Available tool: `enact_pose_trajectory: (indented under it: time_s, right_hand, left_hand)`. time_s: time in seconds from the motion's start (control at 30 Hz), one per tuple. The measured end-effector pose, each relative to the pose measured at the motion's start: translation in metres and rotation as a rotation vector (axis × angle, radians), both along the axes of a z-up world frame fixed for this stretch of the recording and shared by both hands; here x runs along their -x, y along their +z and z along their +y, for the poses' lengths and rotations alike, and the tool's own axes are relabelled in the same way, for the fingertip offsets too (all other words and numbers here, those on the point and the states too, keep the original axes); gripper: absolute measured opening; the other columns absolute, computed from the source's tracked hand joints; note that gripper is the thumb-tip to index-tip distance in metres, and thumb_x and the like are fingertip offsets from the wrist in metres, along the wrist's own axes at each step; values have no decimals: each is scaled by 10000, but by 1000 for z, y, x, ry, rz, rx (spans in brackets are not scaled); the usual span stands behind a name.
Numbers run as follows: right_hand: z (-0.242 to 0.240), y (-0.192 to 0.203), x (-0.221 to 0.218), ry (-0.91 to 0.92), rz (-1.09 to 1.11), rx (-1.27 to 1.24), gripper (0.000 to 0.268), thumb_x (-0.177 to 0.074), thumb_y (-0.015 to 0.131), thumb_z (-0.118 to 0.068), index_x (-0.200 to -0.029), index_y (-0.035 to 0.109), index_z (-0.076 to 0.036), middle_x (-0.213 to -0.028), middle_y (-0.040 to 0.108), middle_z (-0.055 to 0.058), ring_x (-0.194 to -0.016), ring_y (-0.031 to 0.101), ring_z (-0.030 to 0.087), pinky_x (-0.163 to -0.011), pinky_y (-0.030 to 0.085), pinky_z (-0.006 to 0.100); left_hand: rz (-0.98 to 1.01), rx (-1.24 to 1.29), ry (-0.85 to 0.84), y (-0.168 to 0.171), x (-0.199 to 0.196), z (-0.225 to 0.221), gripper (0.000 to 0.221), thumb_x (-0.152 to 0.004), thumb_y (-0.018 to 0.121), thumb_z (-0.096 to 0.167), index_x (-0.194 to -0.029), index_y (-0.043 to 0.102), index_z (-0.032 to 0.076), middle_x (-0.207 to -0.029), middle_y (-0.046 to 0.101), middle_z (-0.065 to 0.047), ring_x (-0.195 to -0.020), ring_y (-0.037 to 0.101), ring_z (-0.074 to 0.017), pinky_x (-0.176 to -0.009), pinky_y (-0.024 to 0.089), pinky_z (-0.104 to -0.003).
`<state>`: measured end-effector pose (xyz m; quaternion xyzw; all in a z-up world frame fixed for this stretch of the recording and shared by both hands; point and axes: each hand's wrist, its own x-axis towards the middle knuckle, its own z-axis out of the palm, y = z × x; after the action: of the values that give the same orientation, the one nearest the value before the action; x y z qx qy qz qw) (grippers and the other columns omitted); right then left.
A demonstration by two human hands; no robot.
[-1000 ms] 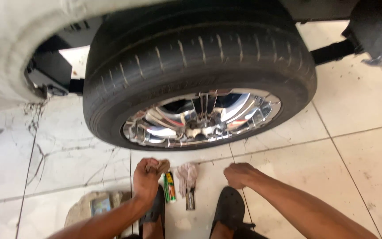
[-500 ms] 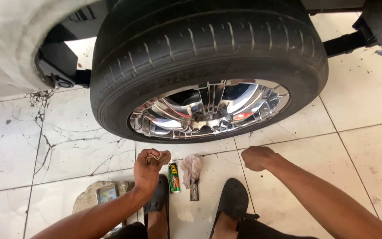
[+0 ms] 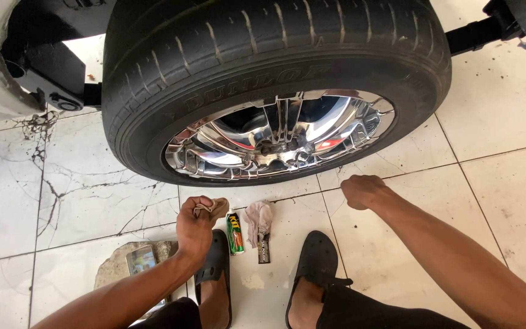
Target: Polishing a chrome car rim using a cloth and metal polish.
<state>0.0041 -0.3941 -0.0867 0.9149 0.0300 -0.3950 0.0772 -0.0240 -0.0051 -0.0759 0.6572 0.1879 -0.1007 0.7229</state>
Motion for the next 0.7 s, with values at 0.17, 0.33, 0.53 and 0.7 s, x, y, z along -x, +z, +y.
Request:
enact_pose_trajectory:
  time_s: [0.17, 0.33, 0.53, 0.7]
  right_hand:
    - [-13, 1, -7, -41, -28, -10, 255, -885, 583, -56, -1091, 732, -70, -1179, 724, 158, -1077, 721, 335, -857, 590, 469]
    - [6, 27, -15, -29, -40, -74, 233, -880, 581, -90, -1033, 744, -22, -1113, 748, 171, -1020, 731, 330, -828, 596, 461]
    - [42, 13, 0, 50, 8, -215, 197, -897, 574, -110, -956, 736, -14, -1079, 751, 180, -978, 732, 322, -802, 587, 472]
    - [59, 20, 11, 242, -122, -273, 172, -873, 622, -160, -926, 748, -55, -1070, 710, 171, -1001, 691, 356, -842, 565, 478]
  left_hand:
    - [-86, -54, 6, -18, -4, 1, 164, -991, 415, -86, -1010, 548, 7, -1073, 697, -191, -1008, 724, -260, -906, 555, -354]
    - [-163, -5, -3, 0, -9, -12, 153, -988, 421, -83, -998, 542, 11, -1059, 717, -172, -984, 725, -239, -910, 585, -332]
    - [-99, 9, 14, -3, 0, -5, 170, -983, 398, -88, -997, 539, 5, -1067, 726, -165, -981, 723, -221, -941, 579, -330]
    - [-55, 93, 32, -8, -6, -6, 183, -970, 369, -111, -995, 516, -5, -1071, 714, -188, -983, 729, -249, -935, 547, -364]
